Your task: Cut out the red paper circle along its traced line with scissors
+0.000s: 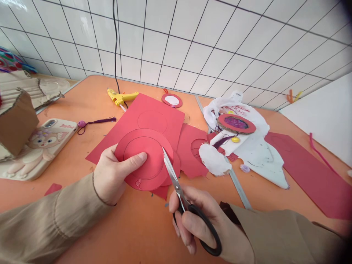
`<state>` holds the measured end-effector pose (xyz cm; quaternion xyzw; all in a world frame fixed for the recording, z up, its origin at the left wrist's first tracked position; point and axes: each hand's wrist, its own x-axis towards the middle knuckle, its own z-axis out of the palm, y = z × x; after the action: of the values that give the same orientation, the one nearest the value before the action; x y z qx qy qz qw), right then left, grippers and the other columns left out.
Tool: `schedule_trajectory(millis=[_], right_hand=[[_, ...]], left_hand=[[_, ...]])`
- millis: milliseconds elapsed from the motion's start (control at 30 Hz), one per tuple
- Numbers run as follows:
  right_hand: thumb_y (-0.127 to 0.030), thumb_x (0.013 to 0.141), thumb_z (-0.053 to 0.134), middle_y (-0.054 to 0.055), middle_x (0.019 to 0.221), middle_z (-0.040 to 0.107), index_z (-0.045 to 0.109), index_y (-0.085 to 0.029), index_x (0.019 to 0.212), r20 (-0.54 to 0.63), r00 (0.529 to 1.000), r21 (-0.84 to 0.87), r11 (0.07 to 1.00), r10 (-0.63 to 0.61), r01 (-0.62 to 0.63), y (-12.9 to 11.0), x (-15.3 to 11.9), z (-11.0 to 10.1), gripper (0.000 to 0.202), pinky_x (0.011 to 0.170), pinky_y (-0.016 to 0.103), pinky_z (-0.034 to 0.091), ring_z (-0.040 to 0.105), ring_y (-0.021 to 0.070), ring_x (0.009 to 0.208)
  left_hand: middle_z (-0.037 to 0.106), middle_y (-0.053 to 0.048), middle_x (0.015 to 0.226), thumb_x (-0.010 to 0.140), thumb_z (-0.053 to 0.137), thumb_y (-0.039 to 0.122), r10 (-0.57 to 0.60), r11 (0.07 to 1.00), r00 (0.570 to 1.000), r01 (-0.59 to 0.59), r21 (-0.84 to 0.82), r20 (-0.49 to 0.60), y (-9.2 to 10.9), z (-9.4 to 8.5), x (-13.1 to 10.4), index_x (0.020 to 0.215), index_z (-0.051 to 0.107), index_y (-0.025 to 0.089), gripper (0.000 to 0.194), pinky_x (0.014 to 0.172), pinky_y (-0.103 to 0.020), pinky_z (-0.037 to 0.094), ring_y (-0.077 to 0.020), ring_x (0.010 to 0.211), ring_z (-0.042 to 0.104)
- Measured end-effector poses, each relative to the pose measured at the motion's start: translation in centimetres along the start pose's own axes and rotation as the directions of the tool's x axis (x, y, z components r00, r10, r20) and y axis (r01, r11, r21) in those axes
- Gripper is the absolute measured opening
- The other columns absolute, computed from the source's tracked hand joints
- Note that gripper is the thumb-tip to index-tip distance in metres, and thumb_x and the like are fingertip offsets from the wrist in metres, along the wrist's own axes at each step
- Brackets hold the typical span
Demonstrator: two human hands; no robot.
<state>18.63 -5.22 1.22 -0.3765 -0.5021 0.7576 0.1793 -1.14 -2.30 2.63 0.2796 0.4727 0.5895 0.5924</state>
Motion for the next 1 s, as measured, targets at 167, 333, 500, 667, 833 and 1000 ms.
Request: schedule_trajectory(millis=[167, 333, 500, 667, 833, 1000], right_hand=[[-0.067, 0.073, 0.064, -0.003, 0.058, 0.052, 0.043, -0.015, 0.09, 0.042, 0.999, 0.052, 0.999, -0.004, 0.001, 0.2, 0.1, -0.2, 0.058, 0.049, 0.018, 0.039, 0.047, 0.0048, 0.046], [-0.066, 0.075, 0.064, -0.002, 0.06, 0.051, 0.043, -0.015, 0.091, 0.07, 0.997, 0.064, 0.998, -0.031, 0.026, 0.3, 0.0, -0.4, 0.057, 0.05, 0.019, 0.04, 0.047, 0.0049, 0.047], [-0.067, 0.081, 0.055, -0.004, 0.057, 0.048, 0.042, -0.015, 0.092, 0.066, 0.997, -0.004, 0.999, -0.039, 0.039, -0.1, -0.2, -0.3, 0.054, 0.052, 0.021, 0.039, 0.046, 0.0061, 0.049], [-0.065, 0.083, 0.053, -0.006, 0.053, 0.047, 0.042, -0.016, 0.091, 0.056, 0.996, -0.008, 0.998, -0.066, 0.067, 0.2, 0.0, -0.2, 0.051, 0.056, 0.025, 0.04, 0.043, 0.0053, 0.044], [-0.064, 0.084, 0.053, -0.007, 0.052, 0.047, 0.042, -0.016, 0.091, 0.057, 0.996, -0.004, 0.998, -0.07, 0.071, 0.5, -0.1, -0.2, 0.05, 0.058, 0.026, 0.04, 0.043, 0.0053, 0.044], [-0.062, 0.086, 0.052, -0.007, 0.052, 0.046, 0.043, -0.015, 0.092, 0.046, 0.995, 0.03, 0.995, -0.093, 0.091, 0.9, -0.1, -0.1, 0.047, 0.057, 0.025, 0.039, 0.04, 0.0044, 0.042]], left_hand=[[0.075, -0.005, 0.071, 0.059, 0.083, 0.024, 0.001, 1.0, 1.0, -0.002, 0.013, 0.018, -0.1, -0.1, 0.1, 0.069, 0.074, 0.017, 0.015, 0.062, -0.031, 0.057, -0.0218, 0.064, 0.069], [0.076, -0.007, 0.076, 0.059, 0.083, 0.027, 0.058, 0.997, 0.998, -0.059, 0.041, 0.027, -0.5, -0.2, 0.3, 0.07, 0.075, 0.019, 0.016, 0.065, -0.036, 0.058, -0.0258, 0.069, 0.07], [0.076, -0.007, 0.075, 0.057, 0.084, 0.028, 0.076, 0.995, 0.997, -0.077, 0.069, 0.022, -0.5, -0.3, 0.4, 0.069, 0.075, 0.02, 0.017, 0.066, -0.039, 0.059, -0.0269, 0.069, 0.071], [0.076, -0.007, 0.076, 0.057, 0.083, 0.028, 0.07, 0.995, 0.997, -0.071, 0.073, 0.02, -0.4, -0.3, 0.4, 0.069, 0.075, 0.02, 0.017, 0.065, -0.037, 0.06, -0.0268, 0.069, 0.071], [0.076, -0.008, 0.075, 0.056, 0.083, 0.027, 0.063, 0.996, 0.998, -0.063, 0.06, 0.011, -0.3, -0.2, 0.4, 0.068, 0.074, 0.019, 0.017, 0.063, -0.036, 0.06, -0.0271, 0.069, 0.071], [0.076, -0.007, 0.073, 0.057, 0.083, 0.025, 0.038, 0.998, 0.999, -0.039, 0.043, 0.017, -0.4, -0.2, 0.3, 0.068, 0.074, 0.018, 0.016, 0.061, -0.034, 0.059, -0.0251, 0.066, 0.071]])
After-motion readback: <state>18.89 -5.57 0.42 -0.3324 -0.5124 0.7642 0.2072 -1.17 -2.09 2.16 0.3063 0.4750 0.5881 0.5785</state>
